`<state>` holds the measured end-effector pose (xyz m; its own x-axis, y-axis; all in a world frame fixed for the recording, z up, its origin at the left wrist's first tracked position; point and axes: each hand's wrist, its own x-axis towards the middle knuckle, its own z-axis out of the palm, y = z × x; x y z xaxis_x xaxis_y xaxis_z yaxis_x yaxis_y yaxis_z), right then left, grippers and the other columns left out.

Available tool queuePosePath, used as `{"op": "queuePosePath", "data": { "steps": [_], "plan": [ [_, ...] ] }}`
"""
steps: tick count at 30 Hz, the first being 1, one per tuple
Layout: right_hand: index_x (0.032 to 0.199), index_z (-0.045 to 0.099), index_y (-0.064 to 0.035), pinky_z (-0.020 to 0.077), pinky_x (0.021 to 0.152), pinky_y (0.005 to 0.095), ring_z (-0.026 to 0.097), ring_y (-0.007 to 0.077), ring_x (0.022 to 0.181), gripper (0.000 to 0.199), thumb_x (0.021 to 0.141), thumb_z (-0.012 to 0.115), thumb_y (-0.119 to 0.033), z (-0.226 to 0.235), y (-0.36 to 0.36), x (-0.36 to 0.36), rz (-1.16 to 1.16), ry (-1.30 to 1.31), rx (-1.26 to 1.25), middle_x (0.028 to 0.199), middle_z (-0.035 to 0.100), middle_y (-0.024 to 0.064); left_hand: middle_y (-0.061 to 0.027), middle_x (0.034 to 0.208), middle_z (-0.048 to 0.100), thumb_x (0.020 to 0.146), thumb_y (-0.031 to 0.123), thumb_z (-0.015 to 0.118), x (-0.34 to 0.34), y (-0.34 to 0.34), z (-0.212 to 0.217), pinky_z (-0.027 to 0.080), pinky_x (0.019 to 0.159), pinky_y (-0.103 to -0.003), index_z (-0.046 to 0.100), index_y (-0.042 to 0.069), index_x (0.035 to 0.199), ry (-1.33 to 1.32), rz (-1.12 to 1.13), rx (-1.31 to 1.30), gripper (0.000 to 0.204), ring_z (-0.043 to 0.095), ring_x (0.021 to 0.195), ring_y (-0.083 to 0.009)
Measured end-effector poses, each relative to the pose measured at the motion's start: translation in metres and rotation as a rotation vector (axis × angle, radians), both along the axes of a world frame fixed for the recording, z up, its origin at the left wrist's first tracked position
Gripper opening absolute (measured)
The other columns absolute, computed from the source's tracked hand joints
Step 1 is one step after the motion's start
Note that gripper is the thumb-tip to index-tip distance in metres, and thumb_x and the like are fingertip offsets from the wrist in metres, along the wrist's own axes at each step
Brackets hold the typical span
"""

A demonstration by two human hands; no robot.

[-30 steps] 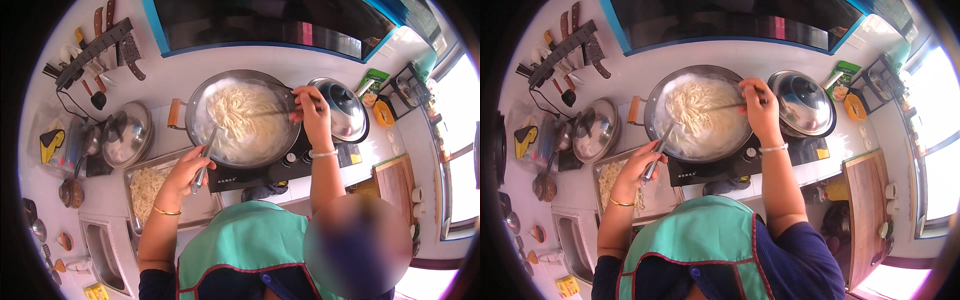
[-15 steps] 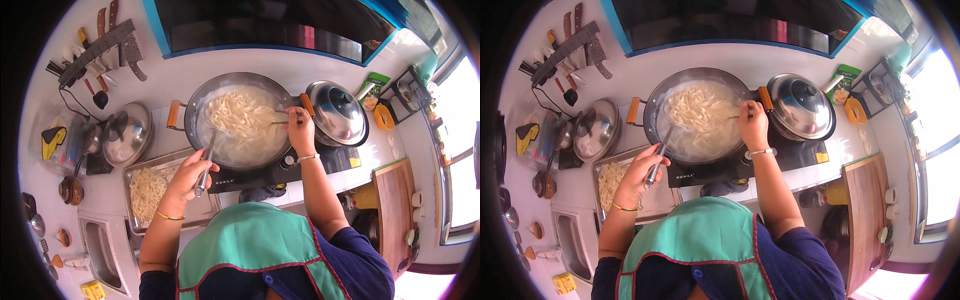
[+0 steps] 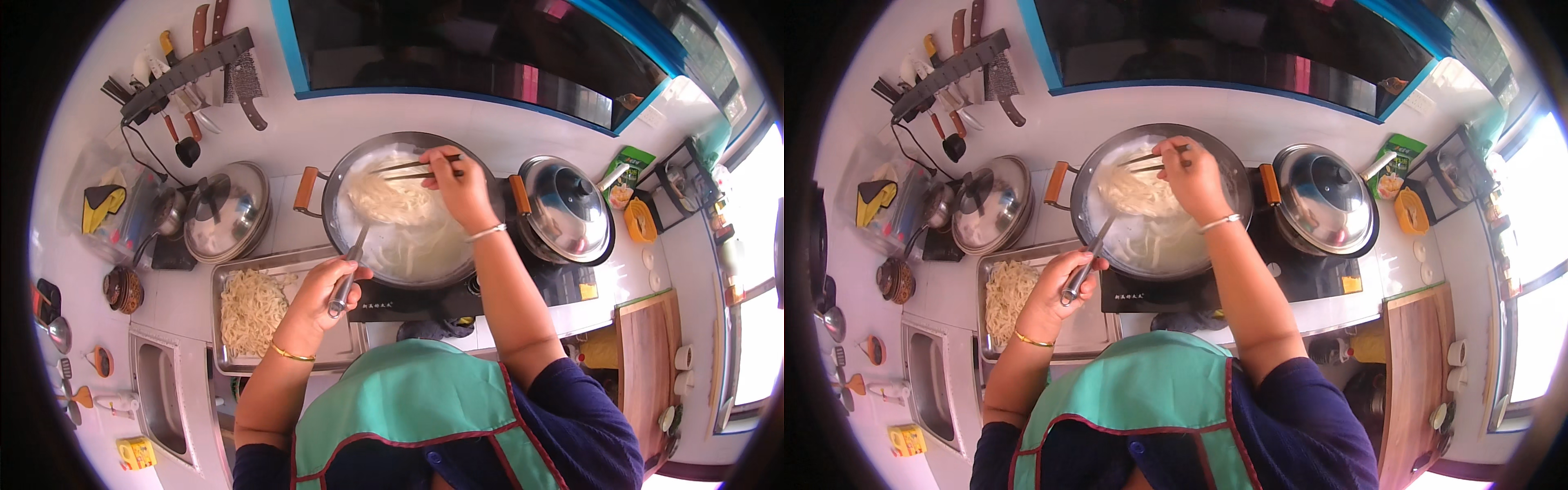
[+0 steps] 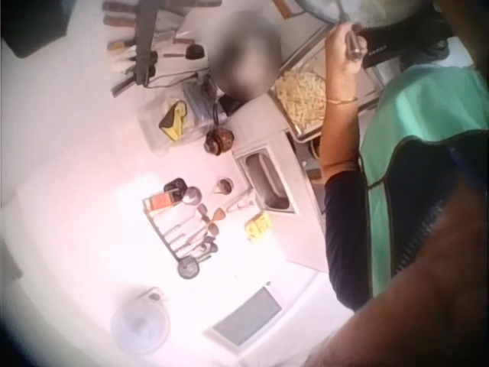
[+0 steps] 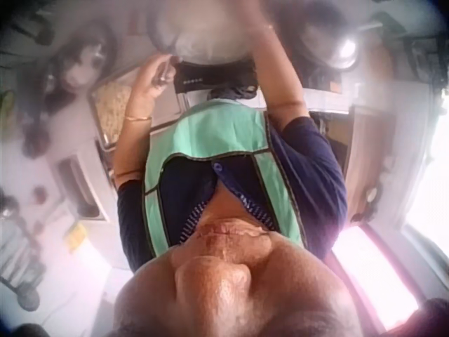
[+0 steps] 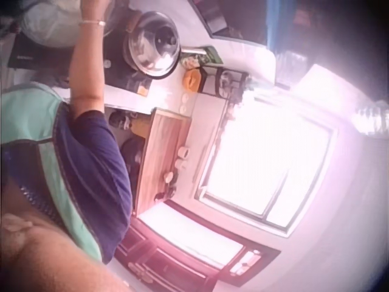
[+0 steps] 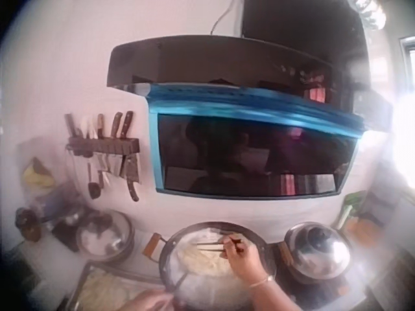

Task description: The person prepares and cooks noodles, first wiping a cutting board and then using chopsticks and a strainer to stir and remove noodles from boiling water in a pan, placing them onto a metal tray.

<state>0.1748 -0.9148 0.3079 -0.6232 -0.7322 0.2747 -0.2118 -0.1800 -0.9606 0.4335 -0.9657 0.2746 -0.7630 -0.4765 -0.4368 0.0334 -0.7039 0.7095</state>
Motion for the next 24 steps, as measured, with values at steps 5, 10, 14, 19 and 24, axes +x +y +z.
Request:
{"op": "queuePosePath", "data": {
  "steps": [5, 10, 14, 19, 24],
  "plan": [
    [0.106, 0.060, -0.0066, 0.0461, 0.049, 0.0205, 0.059, 0.0102, 0.057, 0.020, 0.095, 0.049, -0.018, 0.015, 0.073, -0.015, 0.057, -0.115, 0.082, 0.095, 0.061, 0.0041, -0.0107, 0.082, 0.062, 0.087, 0.018, 0.054, 0.000, 0.010, 0.002, 0.038, 0.041, -0.022, 0.056, 0.000, 0.095, 0.026, 0.117, 0.121, 0.019, 0.050, 0.049, -0.0102],
    [0.110, 0.060, -0.0073, 0.0453, 0.047, 0.0212, 0.057, 0.0099, 0.053, 0.021, 0.093, 0.051, -0.014, -0.044, 0.077, -0.012, -0.067, -0.107, 0.230, 0.087, 0.059, 0.0025, -0.0111, 0.081, 0.062, 0.087, 0.018, 0.055, -0.002, 0.011, 0.000, 0.040, 0.042, -0.022, 0.056, -0.002, 0.088, 0.078, 0.096, 0.129, 0.020, 0.051, 0.050, -0.0112],
    [0.107, 0.062, -0.0071, 0.0475, 0.056, 0.0236, 0.055, 0.0094, 0.058, 0.022, 0.093, 0.052, -0.020, -0.048, 0.050, -0.047, -0.170, 0.020, 0.168, 0.078, 0.060, 0.0035, -0.0113, 0.082, 0.062, 0.087, 0.017, 0.054, -0.004, 0.011, 0.004, 0.041, 0.043, -0.022, 0.056, -0.001, 0.088, 0.070, 0.103, 0.107, 0.018, 0.051, 0.050, -0.0118],
    [0.102, 0.063, -0.0047, 0.0482, 0.060, 0.0232, 0.057, 0.0100, 0.060, 0.023, 0.093, 0.052, -0.022, -0.047, -0.001, -0.066, -0.081, 0.002, 0.171, 0.082, 0.063, 0.0052, -0.0097, 0.081, 0.062, 0.085, 0.017, 0.055, -0.009, 0.010, 0.005, 0.041, 0.042, -0.021, 0.057, 0.001, 0.088, -0.068, 0.073, 0.183, 0.016, 0.050, 0.050, -0.0113],
    [0.091, 0.066, -0.0009, 0.0479, 0.059, 0.0242, 0.060, 0.0122, 0.060, 0.023, 0.091, 0.051, -0.019, -0.041, -0.022, -0.066, 0.061, 0.002, 0.152, 0.077, 0.063, 0.0045, -0.0075, 0.077, 0.056, 0.084, 0.014, 0.057, -0.011, 0.007, -0.007, 0.043, 0.041, -0.025, 0.051, 0.001, 0.089, -0.114, 0.019, 0.183, 0.015, 0.051, 0.051, -0.0116]
  ]
}}
